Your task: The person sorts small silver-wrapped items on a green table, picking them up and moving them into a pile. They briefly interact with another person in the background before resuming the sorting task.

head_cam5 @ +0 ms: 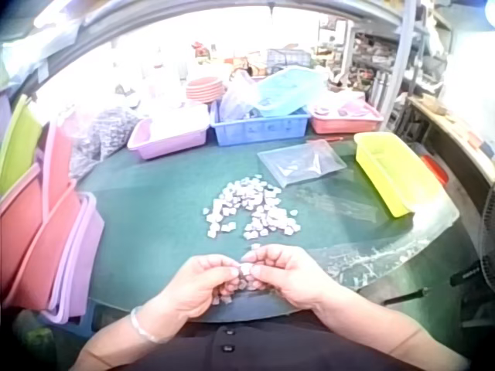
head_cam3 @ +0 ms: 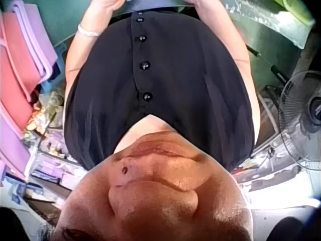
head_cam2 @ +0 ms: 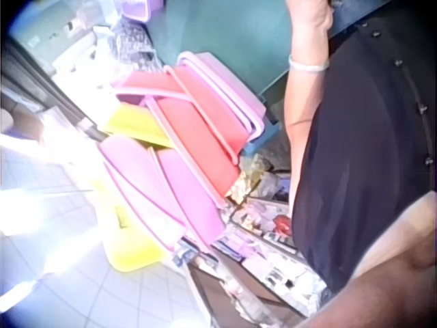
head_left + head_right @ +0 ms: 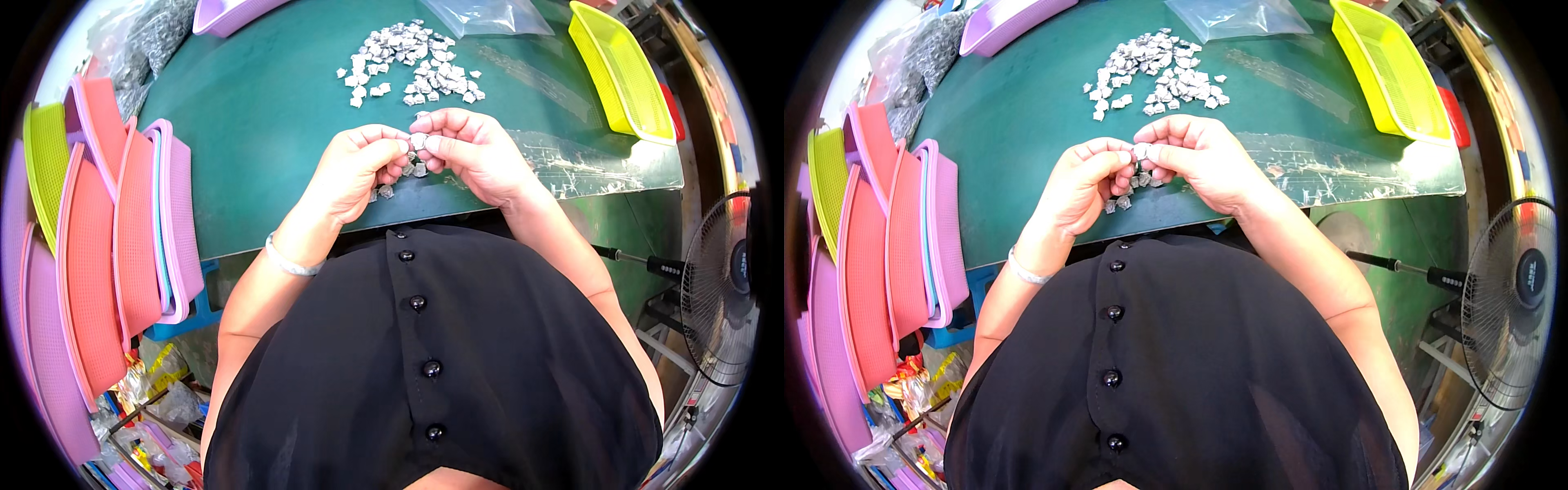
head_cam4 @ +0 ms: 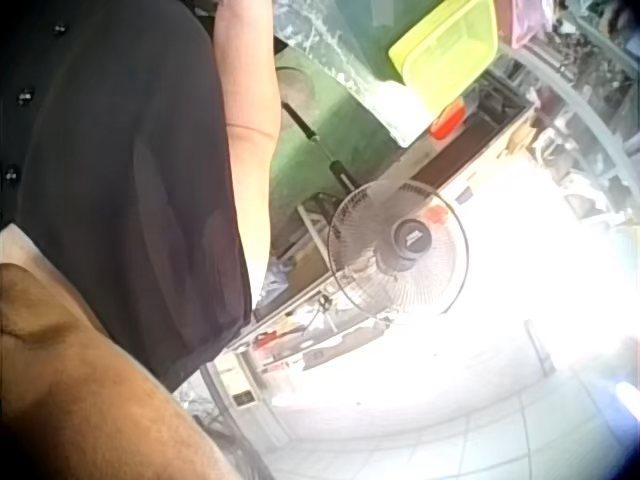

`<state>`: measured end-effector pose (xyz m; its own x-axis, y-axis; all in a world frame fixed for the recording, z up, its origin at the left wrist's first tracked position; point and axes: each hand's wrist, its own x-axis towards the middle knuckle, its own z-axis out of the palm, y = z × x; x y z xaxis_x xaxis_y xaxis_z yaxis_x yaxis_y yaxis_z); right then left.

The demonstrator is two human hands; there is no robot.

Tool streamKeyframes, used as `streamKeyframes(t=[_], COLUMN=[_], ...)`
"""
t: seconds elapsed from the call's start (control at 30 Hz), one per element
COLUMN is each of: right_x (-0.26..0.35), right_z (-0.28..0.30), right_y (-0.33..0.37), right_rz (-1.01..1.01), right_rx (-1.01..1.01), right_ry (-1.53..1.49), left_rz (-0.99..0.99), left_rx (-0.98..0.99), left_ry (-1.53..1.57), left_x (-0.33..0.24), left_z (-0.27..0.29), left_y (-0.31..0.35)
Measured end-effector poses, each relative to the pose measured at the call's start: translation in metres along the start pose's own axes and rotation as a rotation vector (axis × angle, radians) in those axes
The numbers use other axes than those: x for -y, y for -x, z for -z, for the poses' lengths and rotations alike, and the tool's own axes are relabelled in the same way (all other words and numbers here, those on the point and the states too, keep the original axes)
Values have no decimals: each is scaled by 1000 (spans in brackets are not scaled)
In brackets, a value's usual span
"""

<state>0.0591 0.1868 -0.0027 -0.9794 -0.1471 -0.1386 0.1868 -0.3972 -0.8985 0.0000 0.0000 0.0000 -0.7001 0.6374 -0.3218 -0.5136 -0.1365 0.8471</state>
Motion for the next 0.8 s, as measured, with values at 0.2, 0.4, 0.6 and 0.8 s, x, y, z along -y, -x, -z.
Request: streamKeyframes(t=[0.2, 0.4, 0.6, 0.8], right_x=[0, 0, -1, 2], right_z=[-4, 2, 1, 1], right_y=[0, -1, -2, 0], right_rz=[-43, -91, -88, -59], right_rx=[-15, 42, 28, -3], right_ry=[-85, -139, -96, 39], left_rz=[15, 35, 30, 21], left_rx=[-20, -22, -21, -18], left_ry=[7, 19, 11, -79], left_x=[-2, -2, -2, -1], left_z=[0, 0, 1, -2], left_y=[3, 3, 2, -1])
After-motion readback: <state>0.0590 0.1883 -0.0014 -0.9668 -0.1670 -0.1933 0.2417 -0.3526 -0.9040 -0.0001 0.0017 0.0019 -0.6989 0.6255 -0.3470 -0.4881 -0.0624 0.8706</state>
